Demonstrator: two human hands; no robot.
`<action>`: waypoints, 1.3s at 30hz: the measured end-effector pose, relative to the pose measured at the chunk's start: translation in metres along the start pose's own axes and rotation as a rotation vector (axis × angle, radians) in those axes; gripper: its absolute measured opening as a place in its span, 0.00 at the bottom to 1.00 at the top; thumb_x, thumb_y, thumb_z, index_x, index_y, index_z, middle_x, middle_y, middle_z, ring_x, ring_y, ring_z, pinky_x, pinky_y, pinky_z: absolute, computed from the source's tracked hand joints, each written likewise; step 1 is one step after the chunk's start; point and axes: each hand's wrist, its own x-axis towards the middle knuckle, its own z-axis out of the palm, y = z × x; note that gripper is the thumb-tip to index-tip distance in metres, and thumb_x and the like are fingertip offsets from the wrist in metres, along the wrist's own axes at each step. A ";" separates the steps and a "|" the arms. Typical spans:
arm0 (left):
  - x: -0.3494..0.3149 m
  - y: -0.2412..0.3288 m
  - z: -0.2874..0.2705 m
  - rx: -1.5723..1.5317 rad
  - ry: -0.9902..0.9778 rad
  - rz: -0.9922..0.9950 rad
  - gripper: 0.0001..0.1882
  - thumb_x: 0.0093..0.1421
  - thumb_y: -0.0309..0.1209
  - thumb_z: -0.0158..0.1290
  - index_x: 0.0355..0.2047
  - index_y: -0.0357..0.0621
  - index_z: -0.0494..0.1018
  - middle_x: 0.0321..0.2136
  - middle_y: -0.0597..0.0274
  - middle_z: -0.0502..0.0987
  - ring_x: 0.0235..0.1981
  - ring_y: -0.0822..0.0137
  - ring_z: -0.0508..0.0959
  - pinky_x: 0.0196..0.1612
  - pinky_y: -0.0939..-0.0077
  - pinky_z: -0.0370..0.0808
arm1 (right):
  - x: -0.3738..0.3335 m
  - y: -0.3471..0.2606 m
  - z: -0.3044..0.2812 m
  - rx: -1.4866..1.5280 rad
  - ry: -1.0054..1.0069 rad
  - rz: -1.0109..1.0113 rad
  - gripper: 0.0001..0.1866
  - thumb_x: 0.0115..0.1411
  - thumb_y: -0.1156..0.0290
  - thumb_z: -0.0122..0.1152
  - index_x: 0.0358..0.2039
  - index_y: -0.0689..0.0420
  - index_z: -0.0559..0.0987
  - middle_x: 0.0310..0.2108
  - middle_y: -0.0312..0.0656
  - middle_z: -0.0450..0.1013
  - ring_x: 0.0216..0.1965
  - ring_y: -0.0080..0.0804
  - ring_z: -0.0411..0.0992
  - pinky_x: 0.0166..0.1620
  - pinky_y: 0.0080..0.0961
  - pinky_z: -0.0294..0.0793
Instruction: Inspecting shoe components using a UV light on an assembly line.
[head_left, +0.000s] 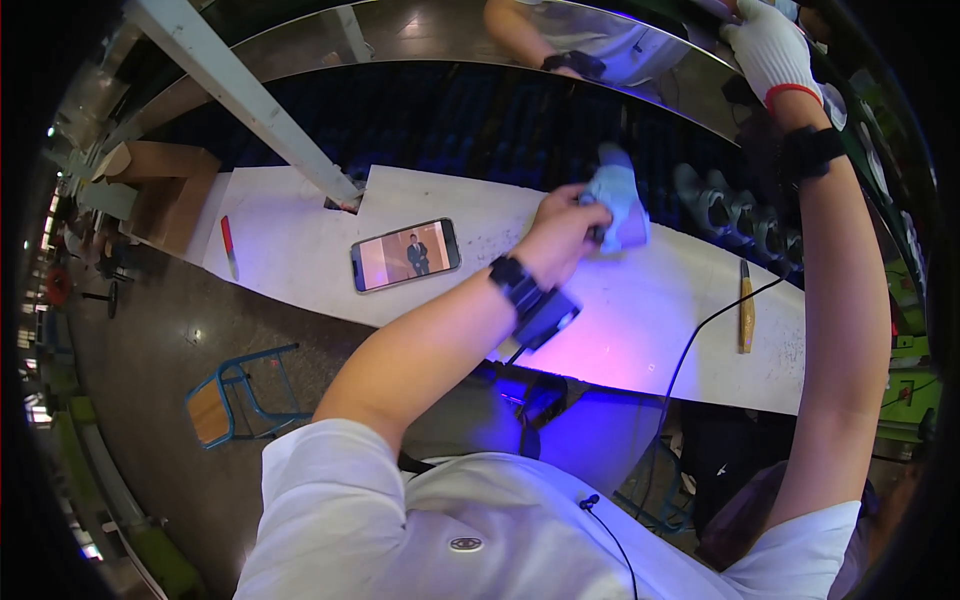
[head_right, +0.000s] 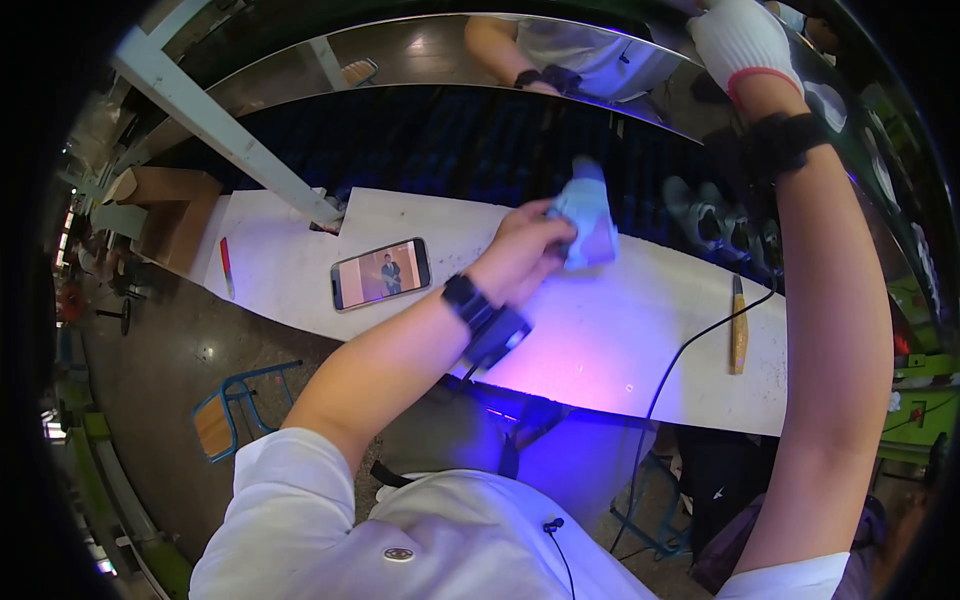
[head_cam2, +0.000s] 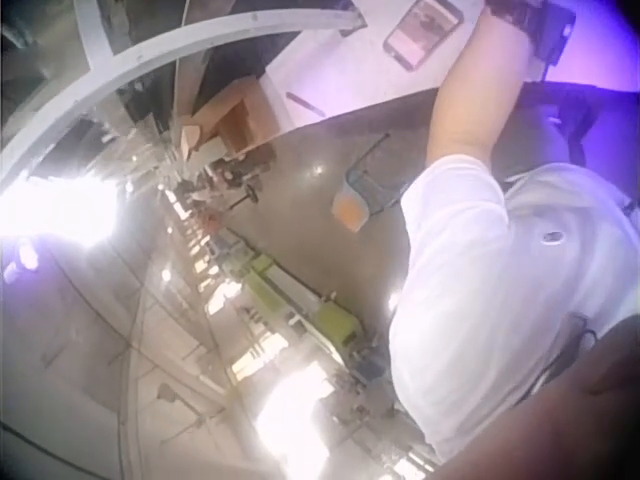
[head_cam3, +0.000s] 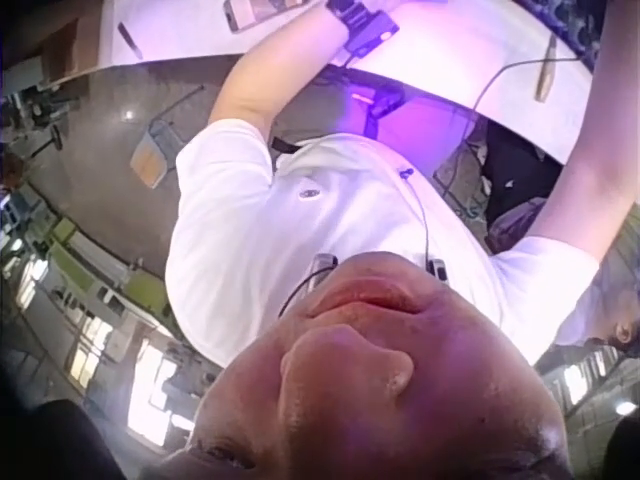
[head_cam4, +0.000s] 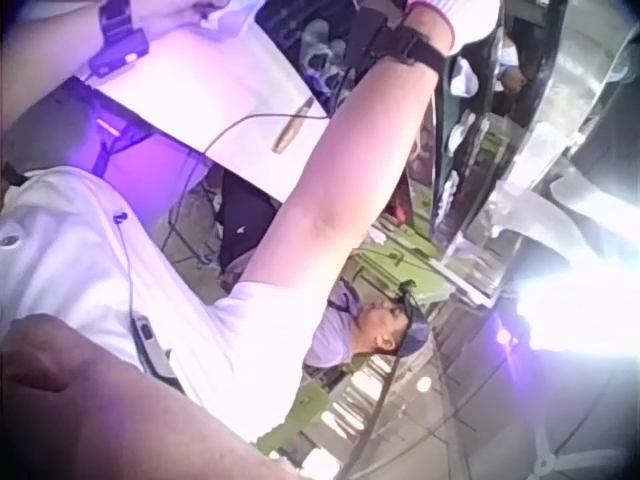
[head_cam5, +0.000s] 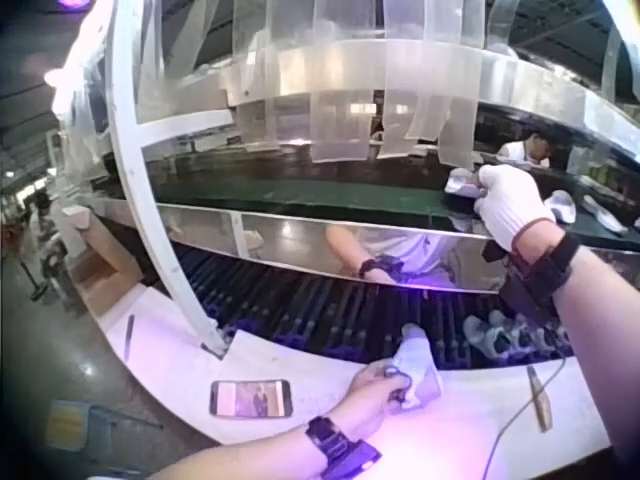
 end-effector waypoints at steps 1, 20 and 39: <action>-0.040 0.009 0.003 0.066 0.005 -0.064 0.30 0.63 0.17 0.53 0.66 0.27 0.63 0.53 0.48 0.77 0.50 0.58 0.82 0.54 0.60 0.82 | -0.001 0.003 0.002 -0.103 0.071 -0.039 0.05 0.58 0.73 0.66 0.34 0.59 0.84 0.33 0.56 0.81 0.40 0.56 0.81 0.46 0.43 0.79; -0.131 -0.003 -0.017 1.819 -0.351 0.691 0.21 0.62 0.37 0.61 0.50 0.35 0.75 0.45 0.45 0.80 0.50 0.42 0.78 0.56 0.47 0.74 | -0.371 0.043 -0.272 0.459 -0.287 0.352 0.13 0.54 0.83 0.66 0.40 0.63 0.76 0.35 0.36 0.72 0.35 0.24 0.69 0.43 0.22 0.70; -0.137 -0.009 0.007 1.537 -0.276 0.748 0.20 0.71 0.43 0.53 0.48 0.35 0.75 0.41 0.47 0.82 0.43 0.46 0.81 0.51 0.54 0.75 | -0.426 -0.003 -0.079 1.181 0.012 0.671 0.16 0.72 0.68 0.62 0.53 0.65 0.76 0.46 0.44 0.79 0.49 0.32 0.78 0.57 0.31 0.75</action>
